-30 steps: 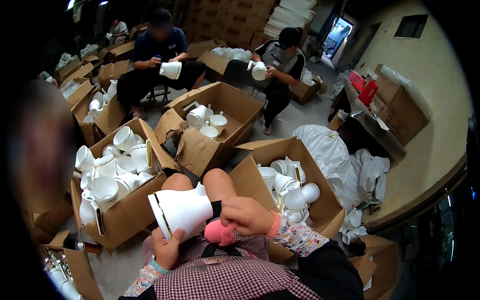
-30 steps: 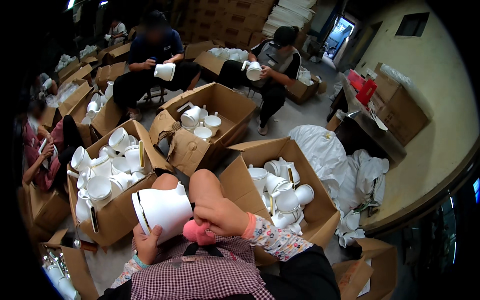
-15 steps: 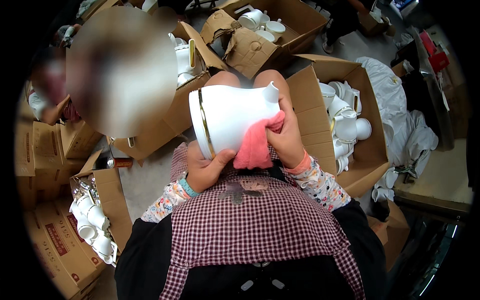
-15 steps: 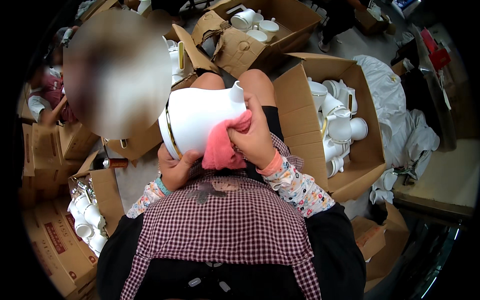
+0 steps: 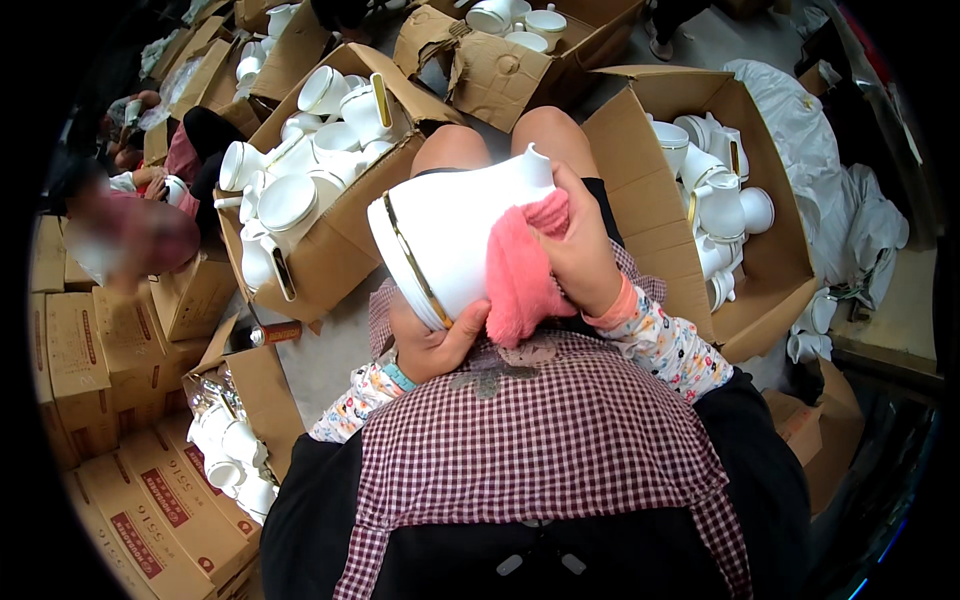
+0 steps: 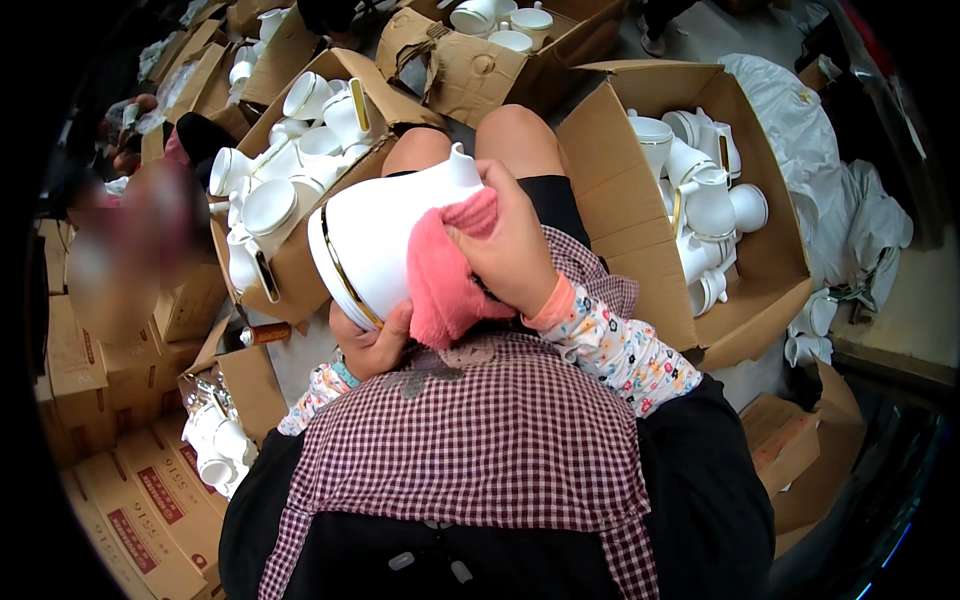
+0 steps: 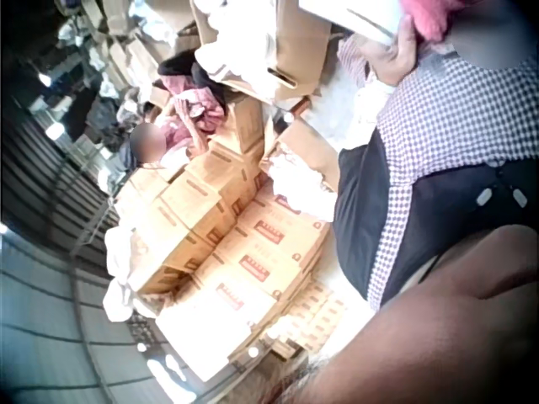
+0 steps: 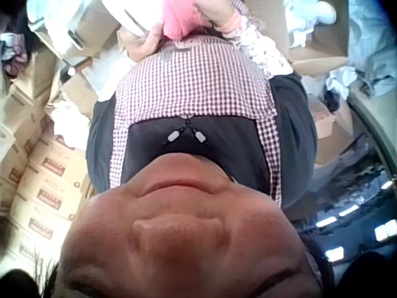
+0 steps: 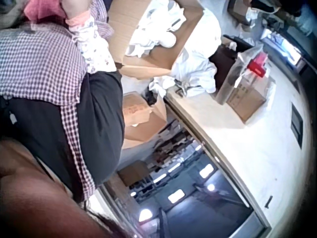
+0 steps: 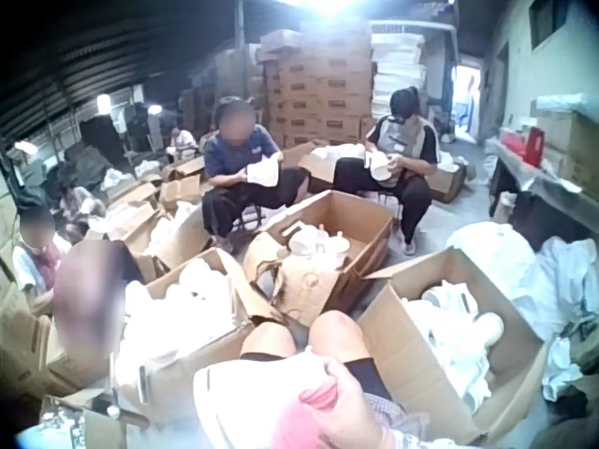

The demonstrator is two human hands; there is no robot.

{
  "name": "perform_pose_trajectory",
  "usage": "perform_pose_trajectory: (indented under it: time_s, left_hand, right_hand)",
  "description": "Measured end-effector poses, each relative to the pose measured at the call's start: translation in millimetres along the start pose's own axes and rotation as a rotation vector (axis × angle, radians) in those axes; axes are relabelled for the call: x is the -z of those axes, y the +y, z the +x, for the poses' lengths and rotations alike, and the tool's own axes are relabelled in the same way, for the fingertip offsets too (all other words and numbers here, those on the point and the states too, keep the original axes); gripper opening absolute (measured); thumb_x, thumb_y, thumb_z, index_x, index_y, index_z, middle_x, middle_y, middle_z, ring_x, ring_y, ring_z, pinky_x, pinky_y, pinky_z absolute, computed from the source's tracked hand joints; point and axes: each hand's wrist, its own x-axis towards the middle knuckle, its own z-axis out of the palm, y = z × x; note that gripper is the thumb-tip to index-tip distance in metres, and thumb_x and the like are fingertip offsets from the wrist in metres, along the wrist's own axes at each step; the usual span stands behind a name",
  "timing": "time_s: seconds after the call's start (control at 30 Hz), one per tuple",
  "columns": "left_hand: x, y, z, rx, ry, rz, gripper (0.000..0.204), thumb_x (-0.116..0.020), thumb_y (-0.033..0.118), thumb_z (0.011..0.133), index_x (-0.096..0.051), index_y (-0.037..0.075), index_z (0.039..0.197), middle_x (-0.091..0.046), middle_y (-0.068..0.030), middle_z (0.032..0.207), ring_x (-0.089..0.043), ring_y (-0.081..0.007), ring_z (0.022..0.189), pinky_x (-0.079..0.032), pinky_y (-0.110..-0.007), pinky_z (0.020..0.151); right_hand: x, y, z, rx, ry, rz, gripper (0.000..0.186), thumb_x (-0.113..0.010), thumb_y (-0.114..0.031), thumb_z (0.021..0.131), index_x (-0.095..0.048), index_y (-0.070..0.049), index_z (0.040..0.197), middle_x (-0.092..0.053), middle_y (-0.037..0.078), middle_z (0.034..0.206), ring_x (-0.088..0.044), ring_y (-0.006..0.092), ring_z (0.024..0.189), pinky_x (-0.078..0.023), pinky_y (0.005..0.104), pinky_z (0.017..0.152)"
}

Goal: The person sits on the floor and wipes white ceramic pitchers with a pink cloth. They occasionally spray a cleaning solution onto the pitchers before wiping them down. The person handles the pitchers one at a time, rotating them to clean different sides.

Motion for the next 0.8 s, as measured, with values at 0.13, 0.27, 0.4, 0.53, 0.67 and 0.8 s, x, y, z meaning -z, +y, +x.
perform_pose_trajectory:
  time_s: [0.13, 0.27, 0.4, 0.53, 0.67, 0.8]
  left_hand:
    - [13.5, 2.5, 2.2, -0.010, 0.040, 0.055, 0.023, -0.069, 0.013, 0.086, -0.065, -0.005, 0.101, -0.070, -0.0115, 0.089, -0.067, -0.0213, 0.078, -0.051, -0.030, 0.071]
    - [10.7, 0.4, -3.0, 0.148, 0.075, -0.070, 0.023, -0.071, 0.011, 0.084, -0.066, -0.004, 0.100, -0.070, -0.0117, 0.090, -0.068, -0.0216, 0.079, -0.051, -0.030, 0.072]
    - [2.5, 1.6, -1.0, -0.076, -0.043, 0.086, 0.020, -0.071, 0.008, 0.082, -0.067, -0.004, 0.098, -0.070, -0.0115, 0.090, -0.068, -0.0224, 0.079, -0.052, -0.031, 0.072]
    - [11.0, 10.1, 2.4, 0.168, -0.046, 0.015, 0.022, -0.071, 0.009, 0.083, -0.067, -0.004, 0.100, -0.070, -0.0126, 0.092, -0.069, -0.0207, 0.081, -0.052, -0.030, 0.073]
    - [15.9, -1.4, -2.8, 0.173, -0.037, -0.087, 0.033, -0.073, 0.010, 0.082, -0.061, -0.006, 0.108, -0.068, -0.0121, 0.098, -0.065, -0.0191, 0.085, -0.051, -0.031, 0.075]
    - [2.2, 3.7, 7.1, -0.134, -0.123, 0.198, 0.022, -0.074, 0.010, 0.080, -0.066, -0.003, 0.096, -0.069, -0.0137, 0.086, -0.068, -0.0240, 0.073, -0.052, -0.031, 0.065]
  right_hand:
    - [7.1, -19.5, -3.8, 0.158, -0.207, -0.266, 0.066, -0.062, 0.002, 0.081, -0.031, 0.009, 0.139, -0.051, 0.014, 0.130, -0.049, 0.0201, 0.121, -0.039, 0.0312, 0.103]
    - [0.8, -11.3, -10.8, 0.268, -0.014, -0.379, 0.053, -0.067, -0.002, 0.076, -0.044, 0.005, 0.124, -0.062, 0.012, 0.101, -0.060, 0.0179, 0.097, -0.048, 0.0306, 0.086]
    - [-0.1, 0.8, 4.2, 0.045, 0.125, -0.005, 0.046, -0.068, -0.003, 0.080, -0.045, 0.003, 0.119, -0.061, 0.011, 0.101, -0.059, 0.0135, 0.096, -0.048, 0.0281, 0.084]
    - [7.6, 4.2, -8.4, 0.107, -0.052, -0.028, 0.052, -0.065, -0.002, 0.080, -0.040, 0.002, 0.125, -0.059, 0.015, 0.105, -0.059, 0.0196, 0.100, -0.046, 0.0300, 0.087]
    - [5.1, 3.1, -20.7, 0.280, -0.008, -0.304, 0.058, -0.071, -0.010, 0.078, -0.040, 0.002, 0.126, -0.058, 0.015, 0.108, -0.058, 0.0217, 0.104, -0.045, 0.0300, 0.089]
    - [4.7, 13.5, -3.0, 0.183, 0.078, -0.014, 0.043, -0.066, -0.014, 0.087, -0.044, 0.002, 0.121, -0.059, 0.009, 0.109, -0.056, 0.0123, 0.099, -0.046, 0.0260, 0.084]
